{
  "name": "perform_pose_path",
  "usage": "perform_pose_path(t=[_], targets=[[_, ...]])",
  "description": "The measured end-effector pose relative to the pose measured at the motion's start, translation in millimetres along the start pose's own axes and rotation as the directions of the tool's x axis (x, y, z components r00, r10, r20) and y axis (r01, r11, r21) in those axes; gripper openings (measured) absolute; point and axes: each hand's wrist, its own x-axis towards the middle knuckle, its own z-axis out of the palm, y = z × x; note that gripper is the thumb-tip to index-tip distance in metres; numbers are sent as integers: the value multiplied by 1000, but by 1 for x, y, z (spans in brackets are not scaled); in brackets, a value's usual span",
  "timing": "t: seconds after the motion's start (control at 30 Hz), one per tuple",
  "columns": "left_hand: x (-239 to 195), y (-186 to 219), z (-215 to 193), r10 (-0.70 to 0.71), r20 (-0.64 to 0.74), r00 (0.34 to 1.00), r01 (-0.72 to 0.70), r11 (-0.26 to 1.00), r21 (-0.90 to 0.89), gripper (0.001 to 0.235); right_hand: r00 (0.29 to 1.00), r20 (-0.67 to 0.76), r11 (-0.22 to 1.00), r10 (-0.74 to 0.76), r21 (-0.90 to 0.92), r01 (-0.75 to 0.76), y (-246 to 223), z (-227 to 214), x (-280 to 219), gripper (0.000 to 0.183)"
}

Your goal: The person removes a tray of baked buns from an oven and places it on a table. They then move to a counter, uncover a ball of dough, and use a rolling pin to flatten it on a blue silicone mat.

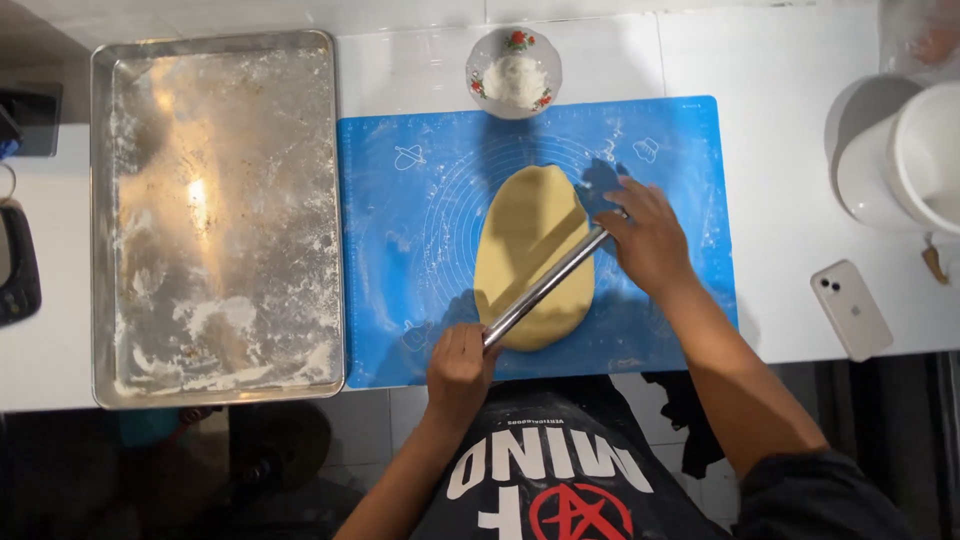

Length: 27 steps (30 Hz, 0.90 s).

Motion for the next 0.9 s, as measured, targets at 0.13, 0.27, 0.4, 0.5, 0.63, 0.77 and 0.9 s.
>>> perform_pose_path(t=[0.13,0.27,0.4,0.5,0.63,0.77,0.9], targets=[[-15,46,33,-218,69,973,221,974,-40,44,978,56,952,-200,249,181,28,70,68,21],[16,91,30,-446,78,892,451,891,-60,48,869,-83,805,-489,342,485,39,100,109,20],[4,126,62,-735,14,678,734,678,44,50,838,95,791,-538,400,463,19,84,119,42],[10,129,74,-813,-62,578,803,554,220,77,784,149,778,-602,328,536,7,103,126,75],[-3,90,99,-895,-186,405,891,342,298,83,794,167,811,-584,165,562,-23,127,144,75],[15,57,86,-913,-283,294,930,206,304,71,788,232,812,-570,307,497,-52,131,167,76],[21,33,71,-937,-270,220,962,164,217,69,801,251,816,-543,382,434,-72,140,184,78]])
